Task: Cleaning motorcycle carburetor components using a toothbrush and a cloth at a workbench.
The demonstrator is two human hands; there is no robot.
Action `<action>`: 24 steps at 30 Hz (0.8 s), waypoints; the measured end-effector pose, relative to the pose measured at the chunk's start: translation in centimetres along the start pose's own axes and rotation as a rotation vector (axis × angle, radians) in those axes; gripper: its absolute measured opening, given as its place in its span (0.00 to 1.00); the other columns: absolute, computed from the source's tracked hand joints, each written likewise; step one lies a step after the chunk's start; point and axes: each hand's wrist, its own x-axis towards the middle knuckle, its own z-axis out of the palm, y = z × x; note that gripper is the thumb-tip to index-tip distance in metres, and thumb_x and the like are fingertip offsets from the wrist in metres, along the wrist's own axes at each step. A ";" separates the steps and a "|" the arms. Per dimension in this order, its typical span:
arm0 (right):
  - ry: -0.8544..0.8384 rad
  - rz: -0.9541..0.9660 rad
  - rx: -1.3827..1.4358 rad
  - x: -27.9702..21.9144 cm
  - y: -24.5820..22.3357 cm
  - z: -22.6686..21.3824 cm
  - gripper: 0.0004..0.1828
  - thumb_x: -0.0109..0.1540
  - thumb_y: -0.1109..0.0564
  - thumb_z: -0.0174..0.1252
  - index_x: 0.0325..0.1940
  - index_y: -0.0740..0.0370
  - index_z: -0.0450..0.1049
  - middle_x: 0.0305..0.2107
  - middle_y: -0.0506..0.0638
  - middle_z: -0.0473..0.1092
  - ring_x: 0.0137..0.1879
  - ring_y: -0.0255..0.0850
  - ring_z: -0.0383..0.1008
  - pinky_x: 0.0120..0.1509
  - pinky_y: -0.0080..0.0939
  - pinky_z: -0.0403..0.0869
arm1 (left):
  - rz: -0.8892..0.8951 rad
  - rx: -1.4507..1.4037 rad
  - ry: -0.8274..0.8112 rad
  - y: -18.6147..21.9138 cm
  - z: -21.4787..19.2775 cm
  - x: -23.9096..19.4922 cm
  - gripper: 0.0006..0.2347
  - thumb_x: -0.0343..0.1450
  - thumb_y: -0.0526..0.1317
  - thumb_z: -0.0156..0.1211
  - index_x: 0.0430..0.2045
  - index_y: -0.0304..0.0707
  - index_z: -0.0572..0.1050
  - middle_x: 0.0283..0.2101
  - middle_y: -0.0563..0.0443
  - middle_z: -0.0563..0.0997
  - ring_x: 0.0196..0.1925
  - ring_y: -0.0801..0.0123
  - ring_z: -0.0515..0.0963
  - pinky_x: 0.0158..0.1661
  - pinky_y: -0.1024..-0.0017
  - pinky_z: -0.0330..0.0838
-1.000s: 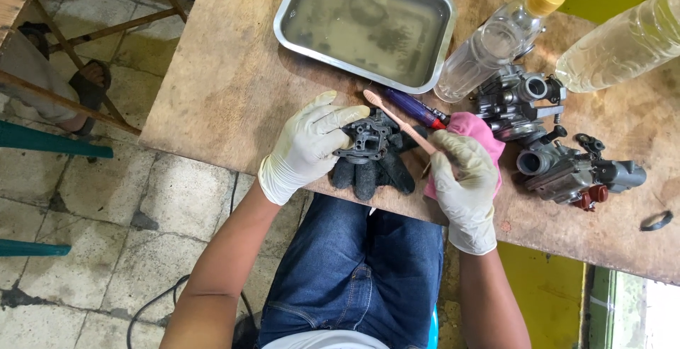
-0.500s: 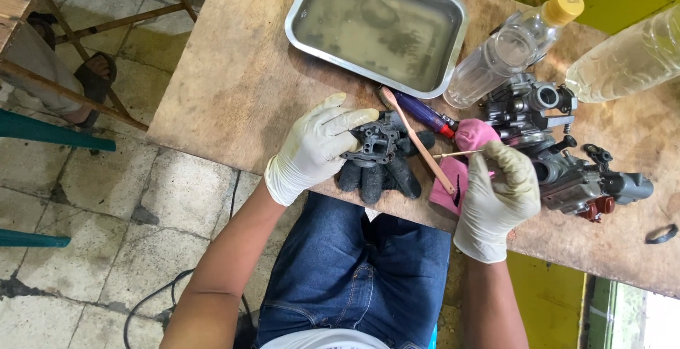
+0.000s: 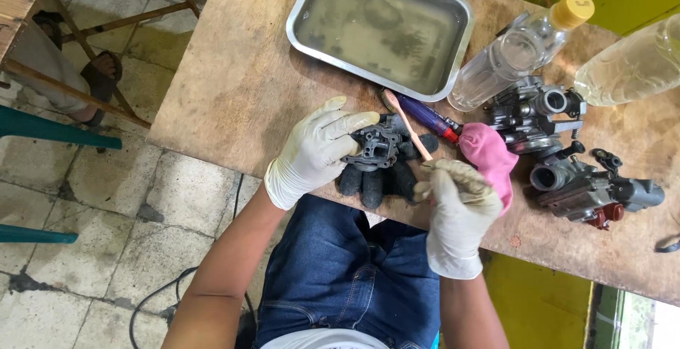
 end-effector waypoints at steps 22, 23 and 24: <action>0.020 -0.024 -0.065 -1.7 0.4 3.5 0.08 0.63 0.70 0.60 0.46 0.74 0.75 0.44 0.71 0.77 0.44 0.54 0.83 0.43 0.51 0.84 | -0.057 0.098 -0.079 0.4 -0.5 0.5 0.05 0.71 0.32 0.56 0.27 0.44 0.73 0.58 0.48 0.81 0.46 0.58 0.84 0.58 0.57 0.74; 0.024 -0.021 -0.065 -1.6 0.6 3.5 0.08 0.63 0.70 0.60 0.47 0.74 0.74 0.44 0.71 0.77 0.44 0.54 0.83 0.43 0.51 0.84 | -0.053 0.104 -0.074 0.4 -0.6 0.7 0.05 0.72 0.32 0.56 0.26 0.44 0.73 0.57 0.48 0.81 0.46 0.58 0.84 0.57 0.58 0.74; 0.027 -0.018 -0.065 -1.5 0.9 3.5 0.08 0.63 0.71 0.60 0.47 0.75 0.74 0.44 0.71 0.77 0.44 0.54 0.82 0.44 0.51 0.84 | -0.049 0.111 -0.068 0.4 -0.6 0.8 0.06 0.72 0.32 0.55 0.26 0.44 0.72 0.57 0.48 0.82 0.45 0.58 0.84 0.56 0.58 0.75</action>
